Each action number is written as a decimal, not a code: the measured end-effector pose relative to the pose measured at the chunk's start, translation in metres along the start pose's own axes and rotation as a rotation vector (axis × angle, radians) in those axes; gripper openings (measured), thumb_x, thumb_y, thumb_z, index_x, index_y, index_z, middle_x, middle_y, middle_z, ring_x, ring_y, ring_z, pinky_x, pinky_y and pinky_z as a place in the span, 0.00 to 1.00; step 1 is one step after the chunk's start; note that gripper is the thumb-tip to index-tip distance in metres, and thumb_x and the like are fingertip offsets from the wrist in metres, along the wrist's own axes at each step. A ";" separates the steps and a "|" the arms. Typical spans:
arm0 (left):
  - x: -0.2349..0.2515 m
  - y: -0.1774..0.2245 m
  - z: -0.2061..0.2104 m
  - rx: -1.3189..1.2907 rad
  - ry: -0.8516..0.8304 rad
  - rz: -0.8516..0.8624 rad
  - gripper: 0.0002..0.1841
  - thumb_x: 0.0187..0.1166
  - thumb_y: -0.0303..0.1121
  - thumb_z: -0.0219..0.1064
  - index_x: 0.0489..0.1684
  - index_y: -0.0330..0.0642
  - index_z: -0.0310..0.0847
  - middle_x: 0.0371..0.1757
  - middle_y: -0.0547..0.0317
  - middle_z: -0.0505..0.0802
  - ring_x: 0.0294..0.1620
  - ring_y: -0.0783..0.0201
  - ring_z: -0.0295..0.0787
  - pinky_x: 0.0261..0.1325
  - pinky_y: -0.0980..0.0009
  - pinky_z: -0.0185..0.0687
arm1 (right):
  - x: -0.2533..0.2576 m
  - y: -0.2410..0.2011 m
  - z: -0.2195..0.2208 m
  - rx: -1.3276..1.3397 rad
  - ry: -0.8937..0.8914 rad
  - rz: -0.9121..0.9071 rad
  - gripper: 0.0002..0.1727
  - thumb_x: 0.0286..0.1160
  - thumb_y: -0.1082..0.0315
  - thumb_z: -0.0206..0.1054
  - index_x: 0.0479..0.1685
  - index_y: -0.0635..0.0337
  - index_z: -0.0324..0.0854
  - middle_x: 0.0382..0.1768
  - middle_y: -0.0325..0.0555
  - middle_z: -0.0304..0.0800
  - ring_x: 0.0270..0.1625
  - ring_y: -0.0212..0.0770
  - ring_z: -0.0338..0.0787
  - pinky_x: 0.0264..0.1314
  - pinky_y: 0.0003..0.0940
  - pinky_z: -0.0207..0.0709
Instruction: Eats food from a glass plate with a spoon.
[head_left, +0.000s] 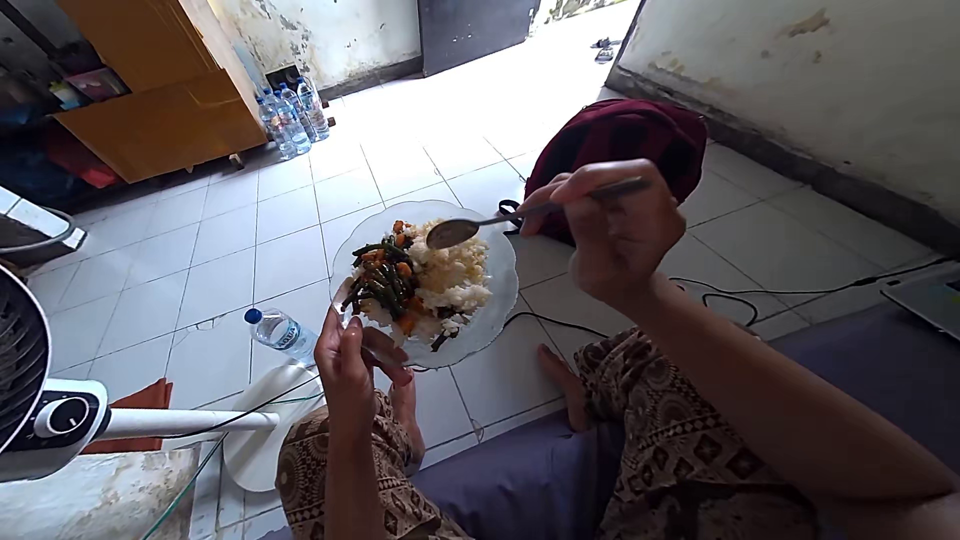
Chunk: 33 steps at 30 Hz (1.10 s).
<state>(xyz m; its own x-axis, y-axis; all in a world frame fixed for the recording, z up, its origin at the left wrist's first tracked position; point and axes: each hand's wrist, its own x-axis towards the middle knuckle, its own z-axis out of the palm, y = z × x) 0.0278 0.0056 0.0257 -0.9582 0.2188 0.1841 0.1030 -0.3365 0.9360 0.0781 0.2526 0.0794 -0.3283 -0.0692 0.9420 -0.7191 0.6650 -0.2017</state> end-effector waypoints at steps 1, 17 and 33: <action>0.000 0.000 0.000 -0.002 -0.005 0.004 0.20 0.84 0.20 0.35 0.70 0.32 0.62 0.16 0.78 0.86 0.12 0.79 0.85 0.13 0.82 0.82 | 0.001 0.000 -0.001 -0.041 0.035 0.010 0.08 0.93 0.68 0.50 0.52 0.58 0.74 0.40 0.32 0.89 0.44 0.20 0.90 0.49 0.19 0.87; 0.002 0.000 0.002 0.009 0.055 -0.009 0.16 0.85 0.19 0.34 0.60 0.36 0.65 0.14 0.74 0.87 0.10 0.77 0.84 0.09 0.81 0.80 | 0.001 -0.007 0.015 -0.058 -0.010 0.656 0.12 0.93 0.69 0.49 0.54 0.69 0.74 0.25 0.36 0.84 0.24 0.19 0.86 0.31 0.15 0.83; -0.001 0.001 0.003 -0.015 0.009 -0.019 0.18 0.85 0.19 0.33 0.67 0.33 0.61 0.14 0.74 0.86 0.10 0.77 0.85 0.11 0.80 0.81 | 0.006 -0.009 0.012 0.178 0.162 0.700 0.08 0.94 0.69 0.44 0.55 0.57 0.68 0.34 0.27 0.90 0.33 0.23 0.94 0.43 0.21 0.91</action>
<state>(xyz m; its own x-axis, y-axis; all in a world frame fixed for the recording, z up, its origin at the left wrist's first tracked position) 0.0294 0.0079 0.0271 -0.9623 0.2175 0.1634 0.0807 -0.3457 0.9349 0.0756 0.2373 0.0835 -0.6623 0.4465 0.6017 -0.4673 0.3816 -0.7975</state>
